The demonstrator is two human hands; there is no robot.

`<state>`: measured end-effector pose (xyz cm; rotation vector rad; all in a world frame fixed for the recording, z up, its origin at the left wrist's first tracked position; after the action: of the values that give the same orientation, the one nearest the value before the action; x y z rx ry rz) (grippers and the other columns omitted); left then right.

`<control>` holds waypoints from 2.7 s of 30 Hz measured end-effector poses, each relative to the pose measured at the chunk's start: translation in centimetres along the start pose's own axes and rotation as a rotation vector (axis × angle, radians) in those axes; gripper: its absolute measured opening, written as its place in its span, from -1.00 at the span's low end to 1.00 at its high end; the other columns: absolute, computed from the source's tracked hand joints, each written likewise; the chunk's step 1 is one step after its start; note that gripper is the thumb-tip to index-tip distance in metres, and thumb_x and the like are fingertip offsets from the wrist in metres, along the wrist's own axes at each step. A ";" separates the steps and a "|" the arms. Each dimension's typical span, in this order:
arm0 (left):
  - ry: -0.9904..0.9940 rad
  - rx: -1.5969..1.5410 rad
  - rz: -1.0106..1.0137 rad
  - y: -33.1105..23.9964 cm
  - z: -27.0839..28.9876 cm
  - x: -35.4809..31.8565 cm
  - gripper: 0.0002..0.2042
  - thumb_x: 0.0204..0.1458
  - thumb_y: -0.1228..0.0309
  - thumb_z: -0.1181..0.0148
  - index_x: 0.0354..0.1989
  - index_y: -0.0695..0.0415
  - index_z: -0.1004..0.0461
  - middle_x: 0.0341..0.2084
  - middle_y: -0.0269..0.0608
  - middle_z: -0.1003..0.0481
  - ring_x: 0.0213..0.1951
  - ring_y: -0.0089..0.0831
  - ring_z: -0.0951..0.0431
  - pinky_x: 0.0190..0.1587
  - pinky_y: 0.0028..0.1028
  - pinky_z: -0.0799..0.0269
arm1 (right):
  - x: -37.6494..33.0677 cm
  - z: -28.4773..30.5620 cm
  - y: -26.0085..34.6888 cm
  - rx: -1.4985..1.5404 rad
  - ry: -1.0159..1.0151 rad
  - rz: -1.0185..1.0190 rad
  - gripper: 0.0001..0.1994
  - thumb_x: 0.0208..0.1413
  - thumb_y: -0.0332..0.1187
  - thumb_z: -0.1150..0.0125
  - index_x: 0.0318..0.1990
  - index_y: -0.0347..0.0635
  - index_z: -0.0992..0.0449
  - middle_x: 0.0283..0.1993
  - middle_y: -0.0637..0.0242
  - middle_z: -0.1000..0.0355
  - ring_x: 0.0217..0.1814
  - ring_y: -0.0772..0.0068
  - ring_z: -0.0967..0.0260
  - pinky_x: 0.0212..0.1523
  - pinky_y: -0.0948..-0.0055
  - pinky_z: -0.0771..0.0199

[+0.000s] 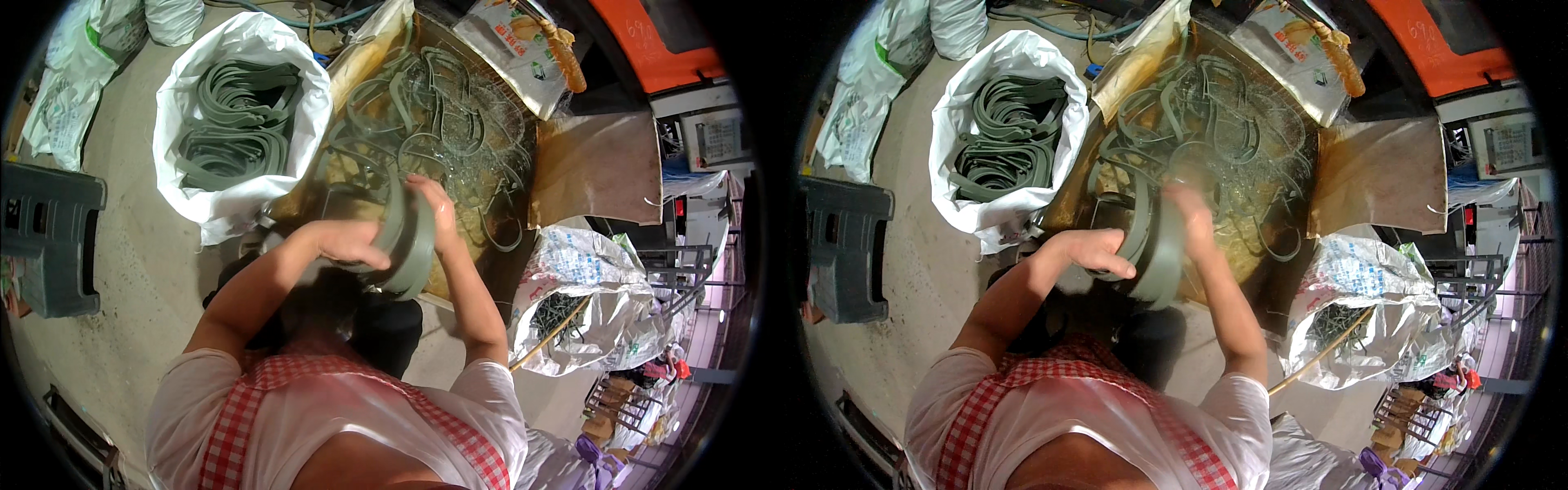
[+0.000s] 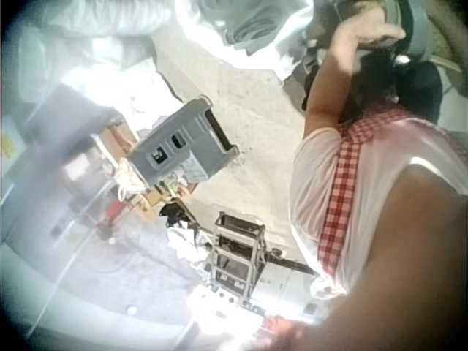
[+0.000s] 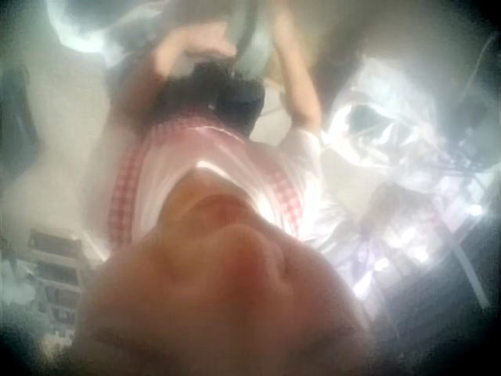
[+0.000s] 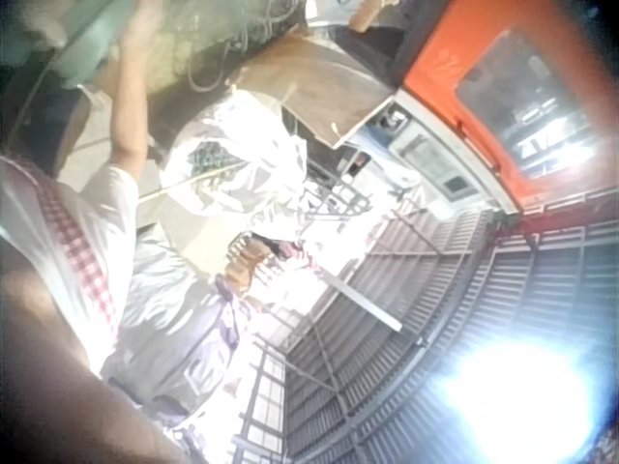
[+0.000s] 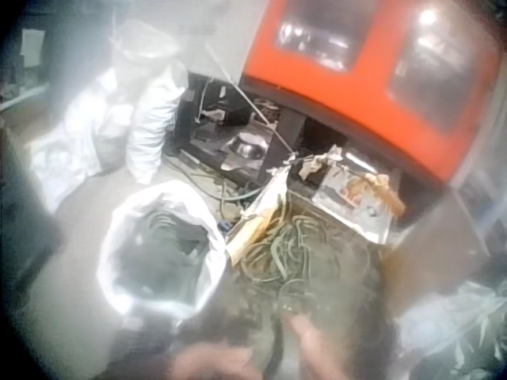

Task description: The person uses a wooden stick to stir green plastic straps submerged in a water-filled tray, then removes the straps by hand and places them into a large white bag.

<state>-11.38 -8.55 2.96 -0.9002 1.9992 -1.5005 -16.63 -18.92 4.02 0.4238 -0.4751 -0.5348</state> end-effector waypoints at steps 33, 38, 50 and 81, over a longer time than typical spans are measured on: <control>0.258 -0.336 0.109 2.9 -6.1 -2.7 -0.60 0.00 0.40 -0.14 0.01 0.30 -0.31 -0.12 -0.22 -0.40 -0.03 -0.47 -0.33 0.06 -0.42 -0.19 | -2.3 1.8 4.4 0.091 0.401 -0.079 -0.47 -0.22 -0.33 -0.28 -0.01 -0.21 -0.29 -0.05 0.07 -0.34 0.04 0.07 -0.28 0.05 0.27 -0.25; -0.275 -0.123 -0.195 -1.1 3.1 -1.9 -0.64 0.03 0.29 -0.09 -0.08 0.29 -0.38 -0.26 -0.26 -0.48 -0.16 -0.51 -0.40 0.01 -0.44 -0.25 | -1.0 2.3 0.2 0.080 0.208 -0.195 -0.58 -0.17 -0.43 -0.22 -0.06 -0.20 -0.35 -0.11 0.12 -0.41 -0.07 0.23 -0.38 -0.04 0.39 -0.33; -1.146 0.504 -0.566 -4.7 8.9 -4.2 0.04 -0.34 0.10 -0.41 0.27 0.23 0.14 -0.03 -0.08 -0.33 0.00 -0.29 -0.33 0.06 -0.31 -0.24 | -0.8 3.9 -8.5 0.578 -0.402 -0.783 -0.60 -0.03 -0.41 -0.14 0.02 -0.29 -0.32 -0.09 0.30 -0.39 -0.08 0.48 -0.31 -0.04 0.51 -0.29; -0.923 -0.610 -0.176 3.4 11.1 -1.5 -0.70 -0.20 0.61 -0.12 -0.19 0.28 -0.41 -0.37 -0.14 -0.49 -0.39 -0.35 -0.52 -0.29 -0.43 -0.44 | -4.4 -3.3 11.2 2.177 0.172 -0.312 -0.50 -0.15 0.05 -0.29 -0.24 -0.09 -0.24 -0.32 0.22 -0.45 -0.46 0.29 -0.39 -0.45 0.32 -0.44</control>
<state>-3.20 -13.92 -3.43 -1.6558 1.6449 -0.3293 -13.96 -6.81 5.54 2.6237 -0.6744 -0.0418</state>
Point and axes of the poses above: each hand's wrist, its own x-axis towards the middle knuckle, its own z-axis out of the back of the hand, y = z × x, the point moved 10 cm from there along x, towards the middle knuckle
